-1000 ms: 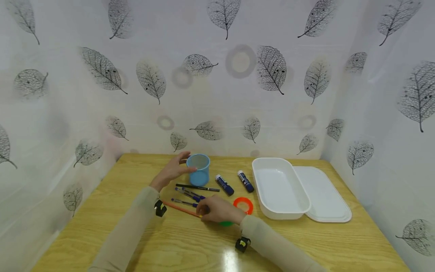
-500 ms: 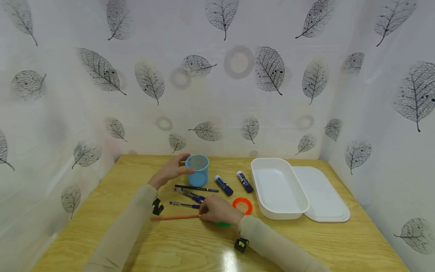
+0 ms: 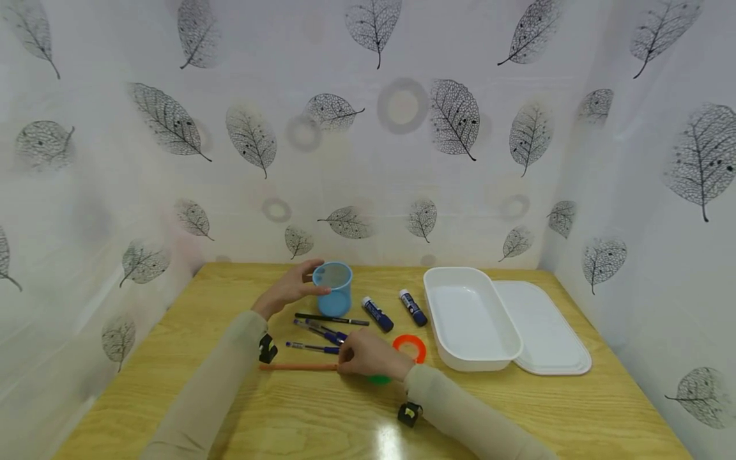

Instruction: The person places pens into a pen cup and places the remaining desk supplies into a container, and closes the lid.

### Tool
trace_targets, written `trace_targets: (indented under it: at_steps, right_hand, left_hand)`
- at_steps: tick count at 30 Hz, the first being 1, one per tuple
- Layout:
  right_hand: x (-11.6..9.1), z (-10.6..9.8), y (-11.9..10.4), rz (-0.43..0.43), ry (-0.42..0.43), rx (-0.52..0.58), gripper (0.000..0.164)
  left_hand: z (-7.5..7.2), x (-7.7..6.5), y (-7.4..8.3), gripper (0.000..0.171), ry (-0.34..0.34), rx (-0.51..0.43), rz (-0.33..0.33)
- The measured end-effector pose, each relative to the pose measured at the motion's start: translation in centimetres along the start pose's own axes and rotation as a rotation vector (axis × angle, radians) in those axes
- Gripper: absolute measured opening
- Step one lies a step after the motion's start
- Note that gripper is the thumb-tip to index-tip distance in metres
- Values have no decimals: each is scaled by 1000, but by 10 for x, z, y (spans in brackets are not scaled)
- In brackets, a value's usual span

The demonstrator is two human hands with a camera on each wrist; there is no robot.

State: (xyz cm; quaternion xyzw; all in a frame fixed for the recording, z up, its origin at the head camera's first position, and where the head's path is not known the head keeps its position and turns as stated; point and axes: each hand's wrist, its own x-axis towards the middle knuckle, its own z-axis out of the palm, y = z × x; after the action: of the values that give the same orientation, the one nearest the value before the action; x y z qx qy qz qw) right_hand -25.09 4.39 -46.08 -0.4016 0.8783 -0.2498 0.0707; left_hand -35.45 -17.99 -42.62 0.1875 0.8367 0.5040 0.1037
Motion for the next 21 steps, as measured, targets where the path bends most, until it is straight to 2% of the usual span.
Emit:
trace_targets:
  at_steps: [4, 10, 14, 21]
  right_hand:
    - [-1, -3, 3, 25, -2, 45, 9]
    - [-4, -4, 10, 100, -24, 209, 5]
    - [-7, -3, 12, 115, -16, 292, 8]
    - [-13, -7, 16, 166, 48, 449, 11]
  left_hand:
    - [0, 2, 0, 83, 5, 14, -4]
    - [-1, 3, -2, 83, 4, -29, -12]
    - [0, 2, -5, 84, -7, -43, -23]
    - [0, 3, -6, 84, 5, -54, -33]
